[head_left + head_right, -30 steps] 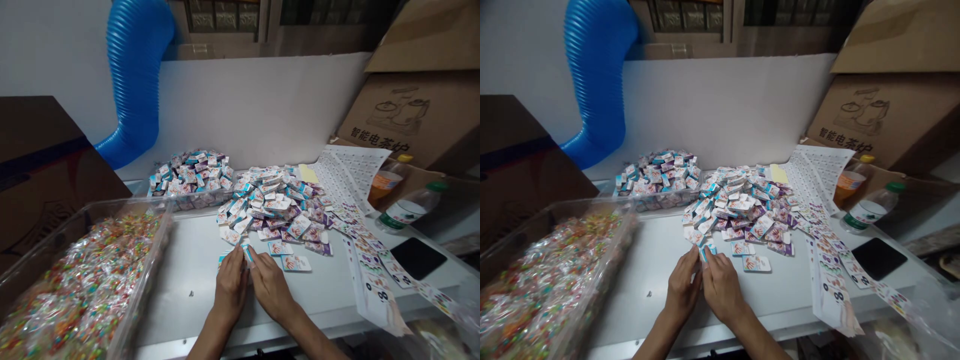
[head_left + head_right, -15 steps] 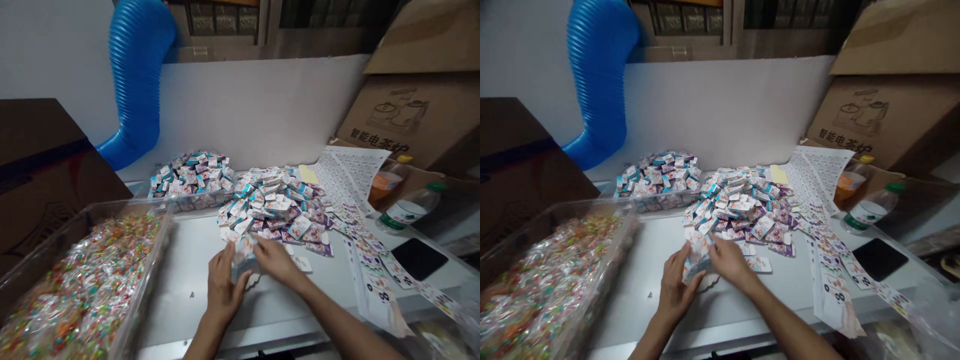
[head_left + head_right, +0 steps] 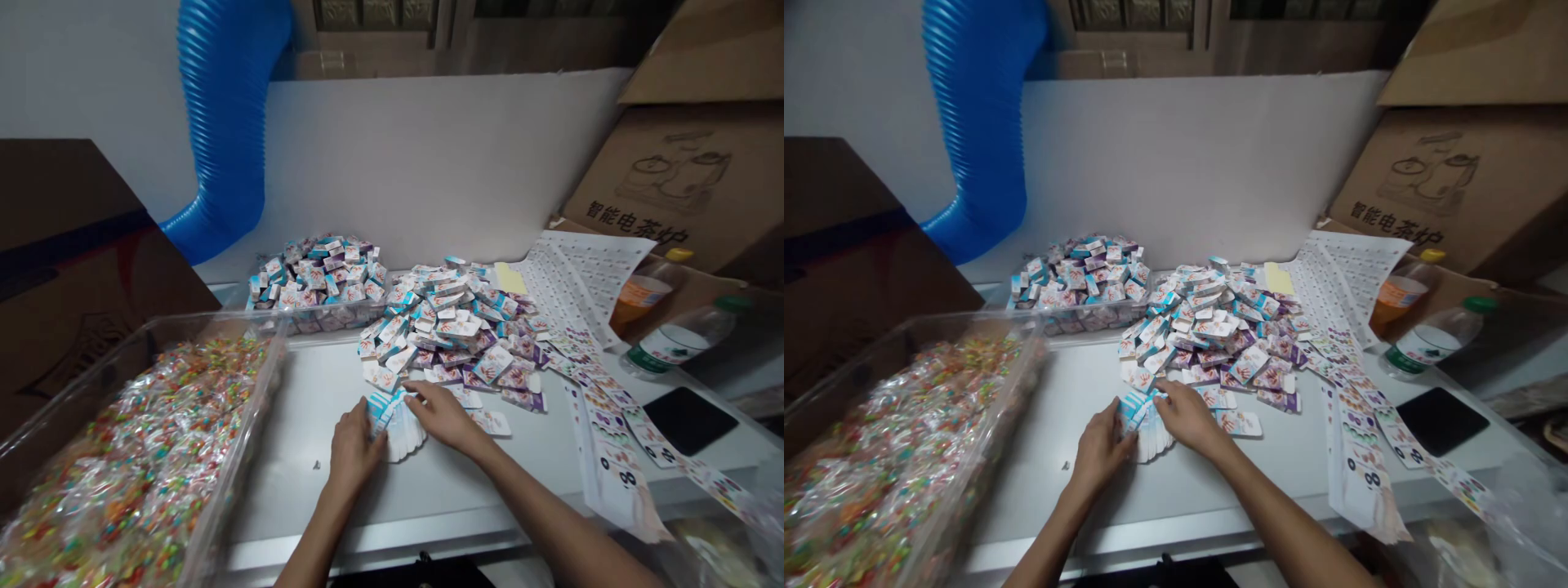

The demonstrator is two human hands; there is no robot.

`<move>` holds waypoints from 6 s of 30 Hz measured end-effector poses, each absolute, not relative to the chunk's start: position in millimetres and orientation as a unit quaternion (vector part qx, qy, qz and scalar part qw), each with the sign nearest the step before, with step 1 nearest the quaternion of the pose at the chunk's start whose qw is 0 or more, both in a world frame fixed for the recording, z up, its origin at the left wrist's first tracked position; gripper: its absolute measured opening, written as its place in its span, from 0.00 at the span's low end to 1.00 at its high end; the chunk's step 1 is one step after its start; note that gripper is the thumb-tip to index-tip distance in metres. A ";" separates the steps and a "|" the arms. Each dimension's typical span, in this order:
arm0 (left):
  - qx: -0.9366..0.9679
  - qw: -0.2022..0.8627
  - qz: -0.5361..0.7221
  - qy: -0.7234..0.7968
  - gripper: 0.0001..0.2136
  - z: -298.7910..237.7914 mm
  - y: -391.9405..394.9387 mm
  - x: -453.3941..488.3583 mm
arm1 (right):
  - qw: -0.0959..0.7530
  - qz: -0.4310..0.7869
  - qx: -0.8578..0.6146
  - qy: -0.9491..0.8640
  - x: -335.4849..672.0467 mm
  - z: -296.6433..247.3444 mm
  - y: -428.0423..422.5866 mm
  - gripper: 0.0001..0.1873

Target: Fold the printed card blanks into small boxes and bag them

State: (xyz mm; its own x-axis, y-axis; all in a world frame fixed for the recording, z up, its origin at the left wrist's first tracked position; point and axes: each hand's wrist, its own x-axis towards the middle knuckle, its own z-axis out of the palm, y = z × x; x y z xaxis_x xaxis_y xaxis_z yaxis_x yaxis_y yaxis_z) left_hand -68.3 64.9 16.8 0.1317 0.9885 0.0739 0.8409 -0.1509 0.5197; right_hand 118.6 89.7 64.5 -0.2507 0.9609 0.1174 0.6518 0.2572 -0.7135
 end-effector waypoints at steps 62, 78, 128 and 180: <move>0.729 0.257 0.379 0.509 0.11 64.2 45.3 -30.5 | 0.346 0.523 -0.442 -0.642 138.7 91.7 65.5 0.28; 0.772 0.023 0.455 0.443 0.19 34.1 47.0 -22.8 | 0.476 0.394 -0.530 -0.581 94.1 67.6 34.4 0.19; 0.779 0.124 0.217 0.575 0.24 13.9 69.7 -66.3 | 0.158 0.131 -0.576 -0.792 110.0 42.0 81.2 0.26; 0.781 0.309 0.304 0.449 0.24 70.9 42.9 -45.0 | 0.307 0.519 -0.440 -0.665 134.7 91.0 74.4 0.12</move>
